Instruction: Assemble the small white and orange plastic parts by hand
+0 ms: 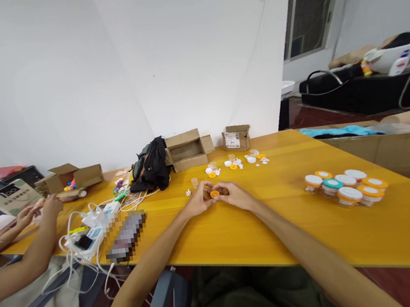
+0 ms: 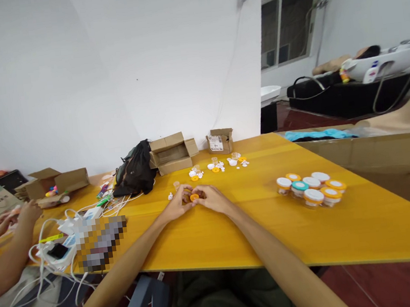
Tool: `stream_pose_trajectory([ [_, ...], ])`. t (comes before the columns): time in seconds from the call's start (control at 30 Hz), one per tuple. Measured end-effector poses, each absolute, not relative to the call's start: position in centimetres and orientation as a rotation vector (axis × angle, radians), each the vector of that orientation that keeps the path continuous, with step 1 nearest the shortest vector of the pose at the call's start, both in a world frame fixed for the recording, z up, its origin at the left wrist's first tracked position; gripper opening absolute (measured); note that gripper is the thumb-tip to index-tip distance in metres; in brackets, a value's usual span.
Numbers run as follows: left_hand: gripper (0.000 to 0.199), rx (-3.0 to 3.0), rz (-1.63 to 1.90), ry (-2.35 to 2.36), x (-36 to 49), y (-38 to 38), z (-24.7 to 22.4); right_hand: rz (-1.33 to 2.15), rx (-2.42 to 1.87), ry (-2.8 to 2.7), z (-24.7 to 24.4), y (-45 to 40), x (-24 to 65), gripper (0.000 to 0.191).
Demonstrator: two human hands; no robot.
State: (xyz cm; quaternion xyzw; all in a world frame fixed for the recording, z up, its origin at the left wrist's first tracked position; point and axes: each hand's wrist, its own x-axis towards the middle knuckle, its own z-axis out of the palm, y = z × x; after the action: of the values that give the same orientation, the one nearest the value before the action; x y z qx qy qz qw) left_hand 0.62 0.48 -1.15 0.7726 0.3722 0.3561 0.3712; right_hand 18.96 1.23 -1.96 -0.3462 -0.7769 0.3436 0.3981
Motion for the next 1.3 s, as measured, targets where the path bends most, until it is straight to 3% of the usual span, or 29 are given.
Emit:
stream_pose_trajectory([
  [1.3,0.036,2.069,0.884,0.985,0.59,0.43,-0.95,0.948,-0.851,-1.947,-1.5,1.23,19.21,0.018],
])
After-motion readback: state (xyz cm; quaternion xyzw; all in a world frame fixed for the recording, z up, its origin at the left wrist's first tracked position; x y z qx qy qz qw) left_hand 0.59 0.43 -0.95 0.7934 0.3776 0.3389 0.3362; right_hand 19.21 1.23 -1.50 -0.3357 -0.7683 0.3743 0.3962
